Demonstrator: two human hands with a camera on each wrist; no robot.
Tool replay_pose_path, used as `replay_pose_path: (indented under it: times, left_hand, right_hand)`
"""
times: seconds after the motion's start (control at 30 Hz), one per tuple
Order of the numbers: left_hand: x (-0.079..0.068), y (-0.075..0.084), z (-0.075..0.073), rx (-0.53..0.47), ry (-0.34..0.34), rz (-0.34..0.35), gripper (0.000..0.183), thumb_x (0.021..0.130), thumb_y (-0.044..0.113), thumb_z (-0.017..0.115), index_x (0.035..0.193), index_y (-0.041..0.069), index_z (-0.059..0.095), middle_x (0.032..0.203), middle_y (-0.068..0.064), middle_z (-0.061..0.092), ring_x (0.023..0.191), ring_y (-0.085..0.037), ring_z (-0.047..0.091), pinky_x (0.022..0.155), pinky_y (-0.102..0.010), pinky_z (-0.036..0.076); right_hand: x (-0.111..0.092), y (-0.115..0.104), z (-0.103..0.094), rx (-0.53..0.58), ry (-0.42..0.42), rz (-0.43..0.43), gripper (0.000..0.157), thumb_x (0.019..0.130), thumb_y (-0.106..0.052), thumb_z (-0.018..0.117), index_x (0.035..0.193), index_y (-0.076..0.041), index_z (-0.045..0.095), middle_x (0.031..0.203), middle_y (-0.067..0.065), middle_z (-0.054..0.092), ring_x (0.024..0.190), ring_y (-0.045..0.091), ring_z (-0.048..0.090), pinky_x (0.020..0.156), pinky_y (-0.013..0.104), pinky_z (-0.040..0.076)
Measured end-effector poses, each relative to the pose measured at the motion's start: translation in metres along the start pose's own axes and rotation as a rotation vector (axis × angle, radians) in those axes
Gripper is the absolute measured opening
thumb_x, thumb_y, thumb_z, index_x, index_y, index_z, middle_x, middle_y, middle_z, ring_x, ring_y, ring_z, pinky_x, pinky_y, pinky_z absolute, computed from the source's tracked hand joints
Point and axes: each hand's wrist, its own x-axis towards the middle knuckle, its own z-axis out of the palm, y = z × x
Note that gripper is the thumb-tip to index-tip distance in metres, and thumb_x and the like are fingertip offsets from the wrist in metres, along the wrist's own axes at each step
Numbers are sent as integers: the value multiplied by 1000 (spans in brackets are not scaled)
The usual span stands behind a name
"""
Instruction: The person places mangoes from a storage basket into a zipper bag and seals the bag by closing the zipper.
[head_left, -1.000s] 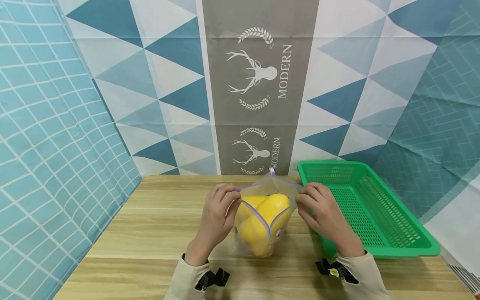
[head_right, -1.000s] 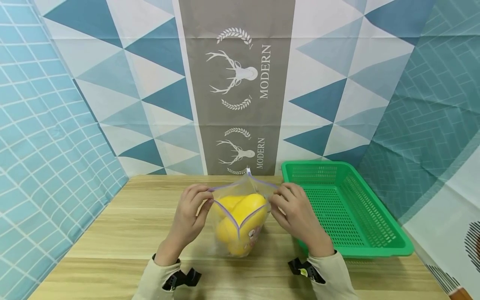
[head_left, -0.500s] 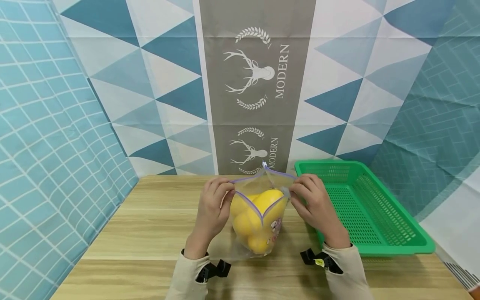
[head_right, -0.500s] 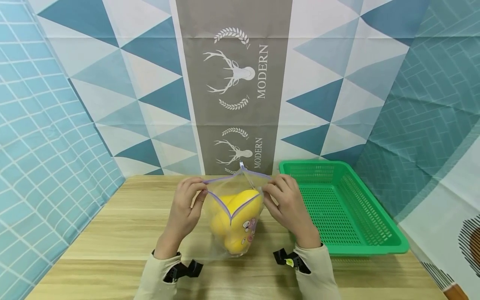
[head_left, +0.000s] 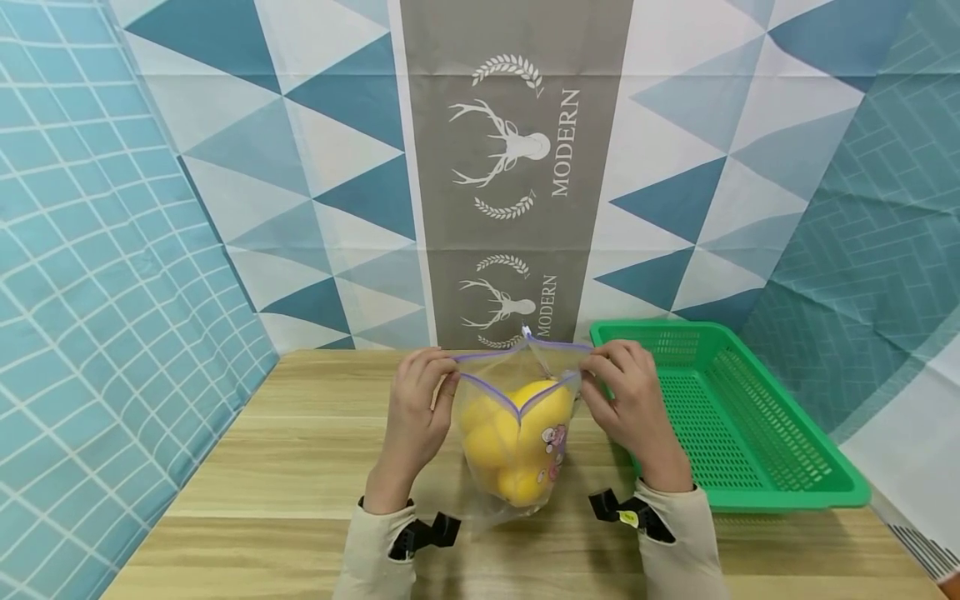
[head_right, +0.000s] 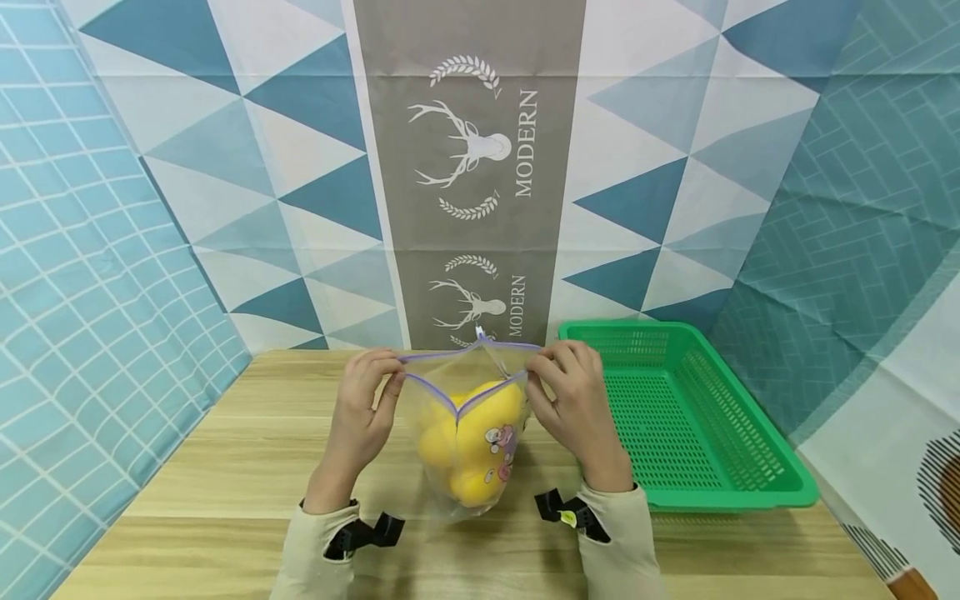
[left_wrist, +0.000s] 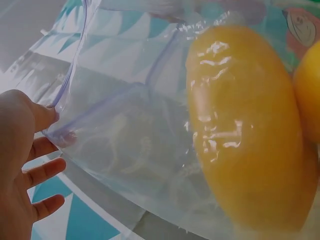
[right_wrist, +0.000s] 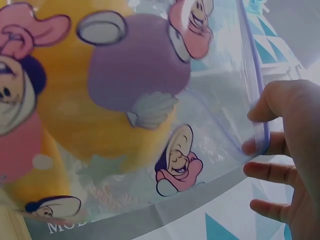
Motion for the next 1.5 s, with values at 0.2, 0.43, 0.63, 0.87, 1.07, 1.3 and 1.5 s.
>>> replay_pose_path:
  times: [0.2,0.43,0.63,0.87,1.07,1.3,1.5]
  left_hand:
    - [1,-1,-2,-3,22,2,32,107,26,46,93,1,62,100,-17,65,101,-40,58,92,-53,44]
    - [2,-4,-2,-11,29,15,31,107,26,47,93,2,61,100,-17,65,100,-39,58,90,-52,44]
    - [0,-4,-2,-12,-3,4,31,107,27,46,95,4,62,102,-16,64,101,-39,56,90,-53,42]
    - [-2,-3,-2,-9,-23,5,29,107,29,47,96,6,62,103,-14,63,101,-38,56,89,-55,41]
    - [-1,-2,0,-24,-29,19,29,107,28,48,95,7,63,100,-12,63,100,-38,56,89,-55,42]
    - [-2,0,-1,-9,-32,8,31,106,30,49,93,7,65,100,-12,63,101,-38,56,87,-57,43]
    - [-3,2,-2,25,-26,-1,32,106,31,49,92,8,66,101,-11,64,102,-38,56,84,-60,42]
  right_hand:
    - [2,-1,0,7,25,29,23,93,-14,51,88,-3,71,90,13,64,91,37,54,80,57,39]
    - [4,-2,-1,35,39,36,19,89,-7,53,89,-3,72,93,14,65,92,39,54,79,57,38]
    - [2,-1,-2,49,27,39,17,89,-7,54,89,-4,71,92,14,64,91,38,54,80,56,40]
    - [-1,1,-2,64,-18,48,17,91,-8,54,89,-4,70,91,13,63,91,36,54,83,52,41]
    - [-1,0,0,74,-33,32,14,87,-2,57,89,-5,70,92,12,64,90,36,55,81,52,42]
    - [-1,1,-1,87,-40,37,13,87,-1,57,89,-5,70,93,12,65,91,35,55,82,52,41]
    - [-2,1,-1,85,-29,38,14,88,-4,57,89,-4,71,97,15,65,92,38,55,82,54,41]
